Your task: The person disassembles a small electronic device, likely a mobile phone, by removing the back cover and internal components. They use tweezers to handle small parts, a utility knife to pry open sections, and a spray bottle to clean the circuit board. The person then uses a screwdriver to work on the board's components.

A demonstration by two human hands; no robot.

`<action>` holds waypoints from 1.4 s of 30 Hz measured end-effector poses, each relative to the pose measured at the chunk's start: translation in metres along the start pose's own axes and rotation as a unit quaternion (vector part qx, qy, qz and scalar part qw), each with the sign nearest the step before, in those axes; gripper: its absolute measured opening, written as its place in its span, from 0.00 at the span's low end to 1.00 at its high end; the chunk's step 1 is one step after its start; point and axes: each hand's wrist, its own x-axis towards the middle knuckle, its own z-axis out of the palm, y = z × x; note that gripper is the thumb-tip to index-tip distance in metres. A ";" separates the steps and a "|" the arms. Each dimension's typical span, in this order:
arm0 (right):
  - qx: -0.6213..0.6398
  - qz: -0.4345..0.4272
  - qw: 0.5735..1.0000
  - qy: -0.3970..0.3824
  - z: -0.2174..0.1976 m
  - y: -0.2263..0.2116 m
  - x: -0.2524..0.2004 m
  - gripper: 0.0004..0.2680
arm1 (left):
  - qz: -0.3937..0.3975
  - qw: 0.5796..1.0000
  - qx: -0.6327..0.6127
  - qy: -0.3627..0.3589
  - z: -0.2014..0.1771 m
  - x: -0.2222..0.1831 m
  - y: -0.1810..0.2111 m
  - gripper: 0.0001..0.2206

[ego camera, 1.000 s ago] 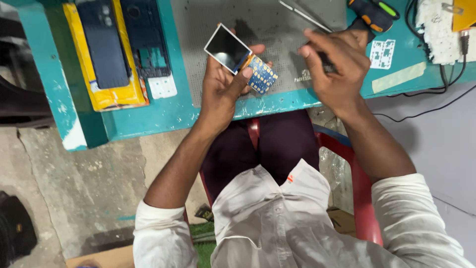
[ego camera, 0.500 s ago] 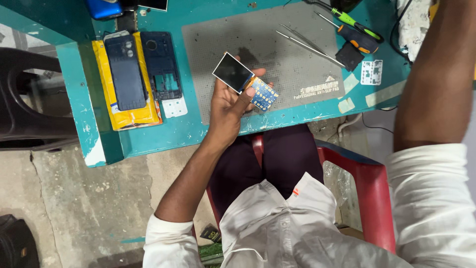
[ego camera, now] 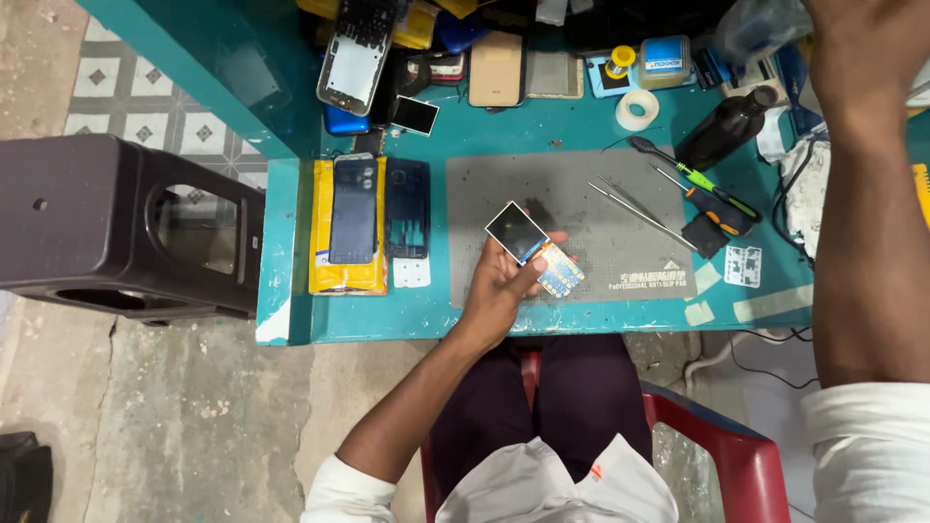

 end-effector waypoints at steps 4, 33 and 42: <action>0.306 0.151 0.940 -0.011 -0.028 -0.034 -0.023 0.07 | 0.003 1.000 0.003 0.004 0.001 0.001 0.000 0.26; 0.388 -0.005 0.922 0.015 0.006 -0.164 -0.133 0.23 | 0.045 0.997 -0.024 0.052 0.001 0.000 -0.001 0.24; 0.342 -0.028 0.939 -0.036 -0.011 -0.172 -0.126 0.44 | 0.035 0.997 -0.037 0.062 -0.001 0.004 -0.011 0.24</action>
